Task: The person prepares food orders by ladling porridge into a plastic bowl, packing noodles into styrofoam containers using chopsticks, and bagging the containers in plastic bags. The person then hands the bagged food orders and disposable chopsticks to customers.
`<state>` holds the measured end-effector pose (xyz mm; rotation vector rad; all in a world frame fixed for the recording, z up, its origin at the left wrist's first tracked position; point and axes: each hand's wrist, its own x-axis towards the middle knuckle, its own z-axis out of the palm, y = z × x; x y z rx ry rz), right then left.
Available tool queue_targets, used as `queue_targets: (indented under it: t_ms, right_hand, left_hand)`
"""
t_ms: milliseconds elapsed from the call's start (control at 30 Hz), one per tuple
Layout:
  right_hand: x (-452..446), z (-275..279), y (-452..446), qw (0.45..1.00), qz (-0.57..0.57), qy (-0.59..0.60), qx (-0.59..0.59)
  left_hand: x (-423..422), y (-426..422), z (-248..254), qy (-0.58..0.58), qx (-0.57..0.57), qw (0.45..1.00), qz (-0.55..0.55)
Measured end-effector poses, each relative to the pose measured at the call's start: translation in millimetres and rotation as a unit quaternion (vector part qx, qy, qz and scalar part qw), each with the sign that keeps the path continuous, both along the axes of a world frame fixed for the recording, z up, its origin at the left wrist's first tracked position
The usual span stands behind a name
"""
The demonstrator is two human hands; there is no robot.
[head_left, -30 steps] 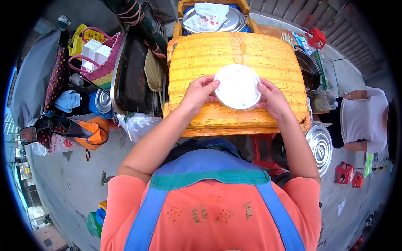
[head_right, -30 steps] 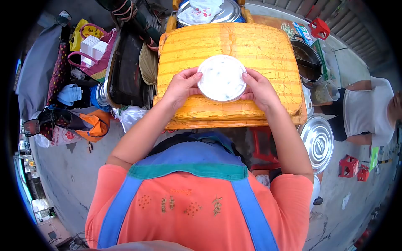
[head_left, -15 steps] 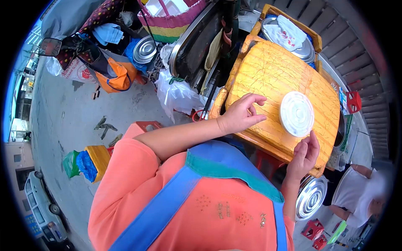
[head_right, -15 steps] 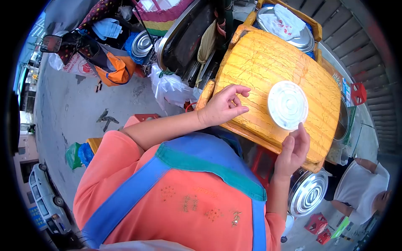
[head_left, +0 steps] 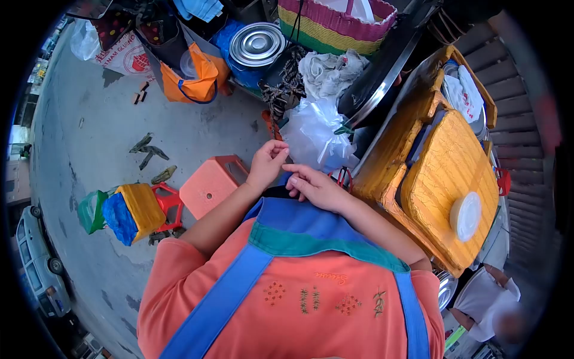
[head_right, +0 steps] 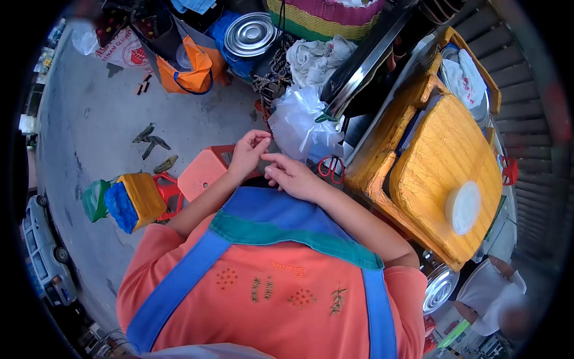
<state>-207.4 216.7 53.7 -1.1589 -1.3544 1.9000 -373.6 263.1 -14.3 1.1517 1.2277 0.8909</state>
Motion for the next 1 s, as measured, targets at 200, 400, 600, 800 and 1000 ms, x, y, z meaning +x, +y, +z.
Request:
queue_targets:
  t_ms: [200,400,600,800,1000]
  right_hand:
    - [8.2,-52.6,56.0,0.876,-0.425,0.008,-0.231]
    - [-3.7,-79.4,61.1,0.841,-0.511,-0.026,-0.179]
    - [-7.9,-4.5,11.3,0.806,-0.507,0.184,-0.243]
    - [32.4,57.1,-15.3,0.704,-0.621,0.346,-0.007]
    - [33.2,91.3,-27.8,0.744,-0.56,0.333,0.147]
  left_hand:
    - [-44.0,19.8,-5.6,-0.011,-0.074,0.995,-0.074]
    - [-47.4,22.0,-10.1,-0.045,-0.137,0.982,-0.12]
    - [-38.7,37.7,24.8,-0.059,-0.113,0.977,-0.173]
    - [-24.9,72.1,100.2,-0.14,0.026,0.967,-0.209]
    - [18.0,83.6,158.7,-0.197,0.178,0.901,-0.342]
